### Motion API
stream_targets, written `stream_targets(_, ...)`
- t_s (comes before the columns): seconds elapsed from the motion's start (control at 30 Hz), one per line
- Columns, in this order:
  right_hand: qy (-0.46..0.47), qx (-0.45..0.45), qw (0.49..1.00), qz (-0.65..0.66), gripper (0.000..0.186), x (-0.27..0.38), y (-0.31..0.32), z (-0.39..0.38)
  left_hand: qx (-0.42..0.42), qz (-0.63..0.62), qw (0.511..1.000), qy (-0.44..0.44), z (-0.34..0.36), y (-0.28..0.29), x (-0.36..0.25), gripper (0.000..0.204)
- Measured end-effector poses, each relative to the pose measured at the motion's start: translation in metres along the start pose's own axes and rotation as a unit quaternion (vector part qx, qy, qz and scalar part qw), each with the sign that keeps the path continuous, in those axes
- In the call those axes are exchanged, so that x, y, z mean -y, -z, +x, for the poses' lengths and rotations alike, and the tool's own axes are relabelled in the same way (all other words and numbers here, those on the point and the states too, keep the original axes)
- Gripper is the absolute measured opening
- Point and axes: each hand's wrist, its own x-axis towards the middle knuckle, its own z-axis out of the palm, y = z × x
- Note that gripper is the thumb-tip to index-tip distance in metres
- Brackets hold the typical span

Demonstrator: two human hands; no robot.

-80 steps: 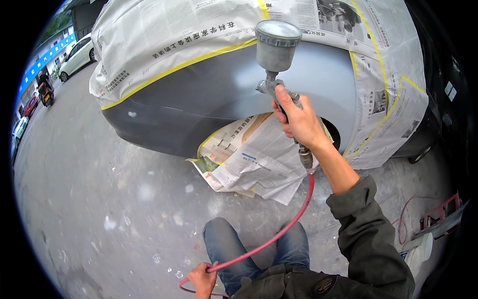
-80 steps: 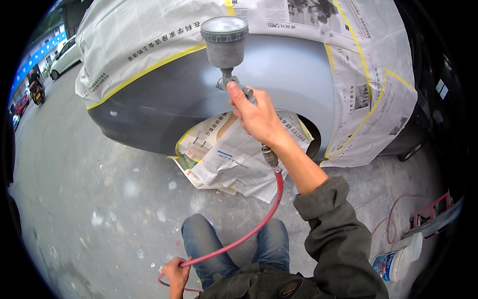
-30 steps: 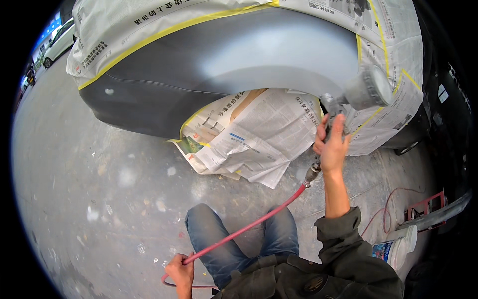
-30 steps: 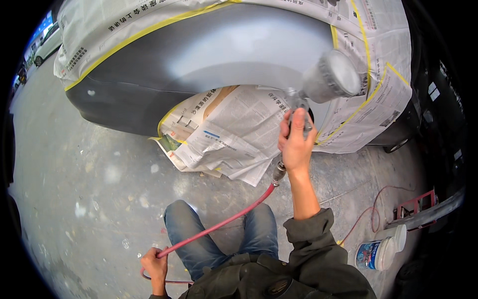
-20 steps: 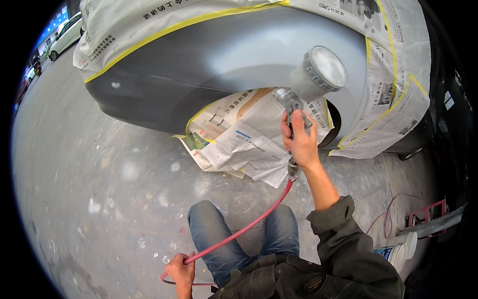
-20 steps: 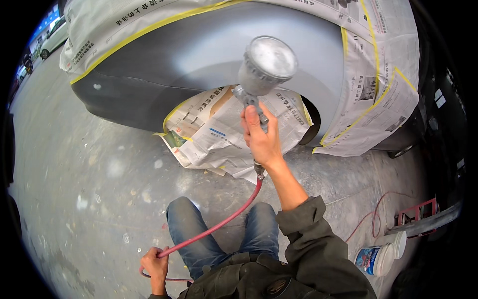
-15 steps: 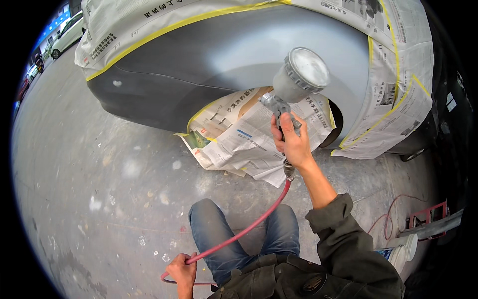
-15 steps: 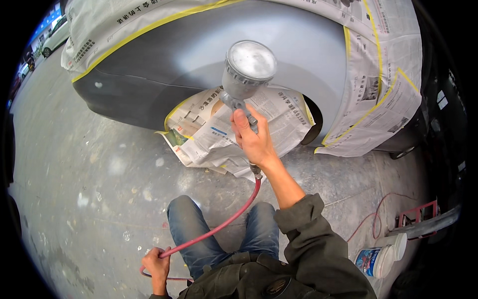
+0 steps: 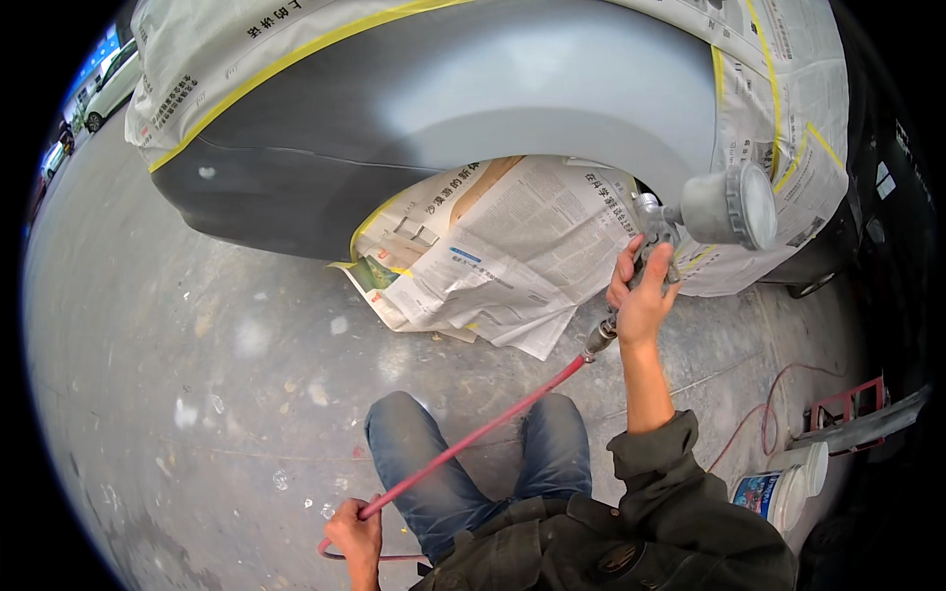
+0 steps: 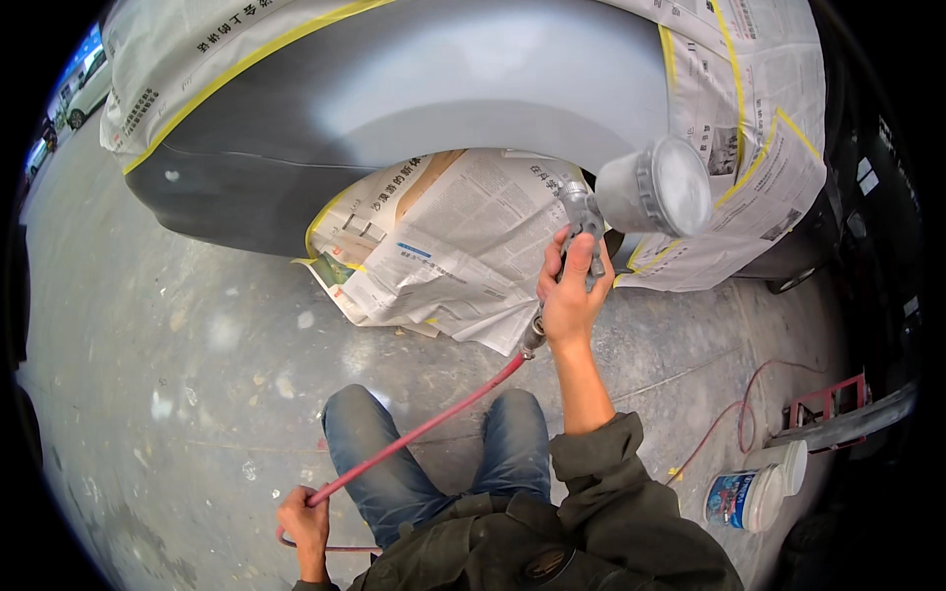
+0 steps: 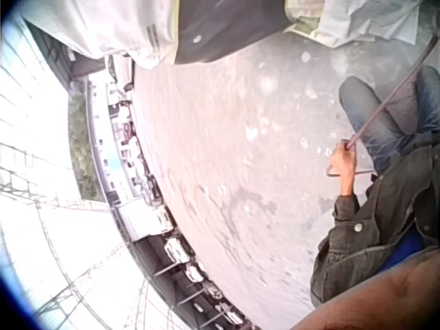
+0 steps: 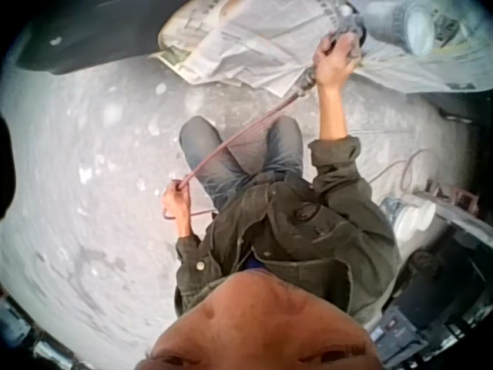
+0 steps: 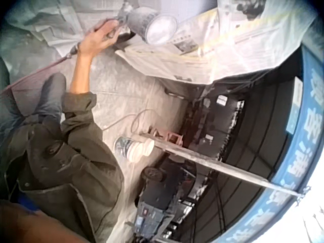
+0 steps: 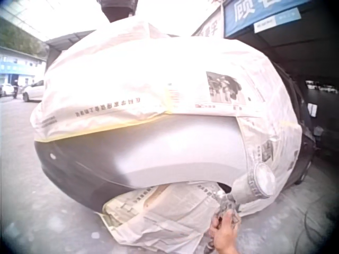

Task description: The person uses a spray gun to apply paint to a car bumper that is masked with newspaper and tape. They move the spray gun in steady passes across the surface to cover it evenly.

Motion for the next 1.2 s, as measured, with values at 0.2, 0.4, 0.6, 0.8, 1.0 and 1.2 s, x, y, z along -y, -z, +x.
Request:
stream_targets(0.2,-0.060,0.114,0.992,-0.014,0.043,-0.024,-0.028,-0.008,0.004,-0.004,1.000,0.018,0.006,0.011,-0.006,0.030)
stream_targets(0.4,-0.093,0.223,0.970,-0.035,0.053,-0.040,-0.038,0.001,0.006,0.017,1.000,-0.008,-0.008,0.010,-0.007,0.031)
stream_targets(0.6,-0.083,0.139,0.987,-0.011,0.050,-0.034,-0.024,0.004,0.007,0.010,1.000,0.021,-0.010,0.009,-0.011,0.030)
stream_targets(0.8,-0.041,0.077,0.996,0.013,0.048,-0.027,0.009,0.012,0.005,0.004,1.000,0.006,0.001,0.010,-0.024,0.028)
stream_targets(1.0,0.050,-0.048,0.997,0.042,0.053,-0.048,0.052,0.007,0.009,0.018,1.000,0.014,-0.003,0.002,-0.029,0.019)
stream_targets(1.2,-0.001,0.093,0.996,0.019,0.048,-0.120,0.044,-0.025,0.043,0.084,0.995,-0.020,-0.016,-0.009,-0.028,0.018)
